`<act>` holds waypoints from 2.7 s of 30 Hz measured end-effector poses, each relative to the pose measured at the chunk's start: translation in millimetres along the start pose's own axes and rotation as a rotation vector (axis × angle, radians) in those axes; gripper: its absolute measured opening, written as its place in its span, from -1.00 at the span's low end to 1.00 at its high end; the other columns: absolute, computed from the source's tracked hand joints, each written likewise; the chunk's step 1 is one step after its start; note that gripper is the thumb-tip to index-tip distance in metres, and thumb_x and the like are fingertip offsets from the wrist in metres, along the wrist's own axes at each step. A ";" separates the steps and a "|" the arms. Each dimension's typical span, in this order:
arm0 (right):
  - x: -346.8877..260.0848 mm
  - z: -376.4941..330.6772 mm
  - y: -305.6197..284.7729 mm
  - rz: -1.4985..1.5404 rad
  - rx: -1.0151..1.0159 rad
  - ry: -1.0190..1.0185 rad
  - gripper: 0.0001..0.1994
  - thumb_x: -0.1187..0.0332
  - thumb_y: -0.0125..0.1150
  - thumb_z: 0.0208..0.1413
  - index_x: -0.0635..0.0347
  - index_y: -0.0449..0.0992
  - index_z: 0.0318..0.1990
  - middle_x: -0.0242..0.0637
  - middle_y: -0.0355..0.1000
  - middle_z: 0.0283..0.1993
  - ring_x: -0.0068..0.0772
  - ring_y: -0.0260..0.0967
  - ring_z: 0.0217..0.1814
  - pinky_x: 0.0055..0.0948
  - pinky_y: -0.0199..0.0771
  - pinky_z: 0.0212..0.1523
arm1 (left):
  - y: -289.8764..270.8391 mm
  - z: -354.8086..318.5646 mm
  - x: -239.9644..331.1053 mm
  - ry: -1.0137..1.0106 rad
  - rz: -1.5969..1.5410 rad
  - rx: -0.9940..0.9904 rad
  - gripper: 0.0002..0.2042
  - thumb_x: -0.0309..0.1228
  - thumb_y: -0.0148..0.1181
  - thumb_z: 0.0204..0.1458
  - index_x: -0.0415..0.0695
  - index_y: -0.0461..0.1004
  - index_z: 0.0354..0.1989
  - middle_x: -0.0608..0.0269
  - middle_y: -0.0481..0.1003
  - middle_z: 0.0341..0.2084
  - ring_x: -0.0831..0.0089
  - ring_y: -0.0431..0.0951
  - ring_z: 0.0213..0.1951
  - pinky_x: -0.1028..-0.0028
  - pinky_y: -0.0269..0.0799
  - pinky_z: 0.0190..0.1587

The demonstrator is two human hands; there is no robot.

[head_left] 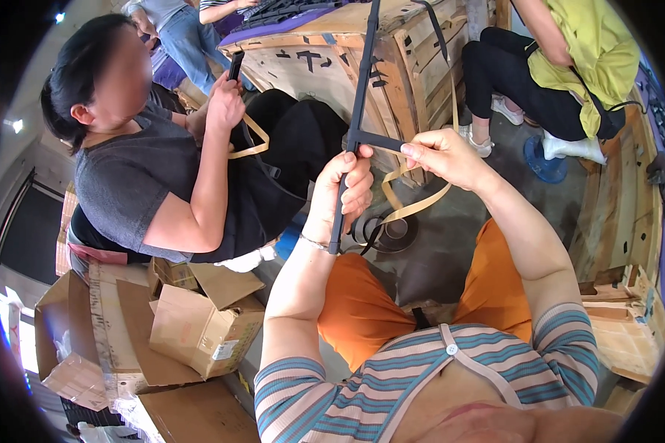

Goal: The recorder is applying adhesive strips to black rods as part of a manual manufacturing process.

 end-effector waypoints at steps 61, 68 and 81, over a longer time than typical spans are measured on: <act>-24.8 26.0 24.5 -0.308 0.179 -0.392 -0.81 0.26 0.19 -0.01 0.20 0.49 -0.40 -0.16 0.33 -0.19 -0.33 0.36 -0.19 -0.41 0.33 -0.21 | -33.0 -5.3 34.3 0.185 0.744 0.391 -0.85 -0.43 0.08 0.05 -0.18 0.25 -0.31 0.27 0.35 -0.64 0.57 0.33 -0.73 0.62 0.25 -0.74; 10.0 31.7 29.9 -0.146 0.067 0.033 -0.84 0.33 0.11 0.00 0.26 0.45 -0.44 -0.18 0.37 -0.54 -0.27 0.40 -0.45 -0.42 0.34 -0.37 | -38.5 0.5 26.5 0.167 0.727 0.438 -0.87 -0.39 0.02 0.09 -0.16 0.26 -0.35 0.30 0.35 -0.63 0.61 0.29 -0.69 0.61 0.23 -0.73; 74.3 25.0 -3.6 -0.585 0.254 0.365 -0.73 0.20 0.04 -0.04 0.26 0.49 -0.47 -0.11 0.39 -0.58 -0.31 0.36 -0.55 -0.37 0.29 -0.48 | 9.5 -3.3 5.1 0.174 0.481 0.179 -0.65 -0.21 -0.24 0.18 -0.27 0.29 -0.43 0.22 0.26 -0.80 0.55 0.17 -0.85 0.61 0.09 -0.83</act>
Point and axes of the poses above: each hand's wrist, its own z-axis towards the middle knuckle, its own y-axis out of the palm, x = y × z, the point moved 9 cm from there along z, towards the middle knuckle
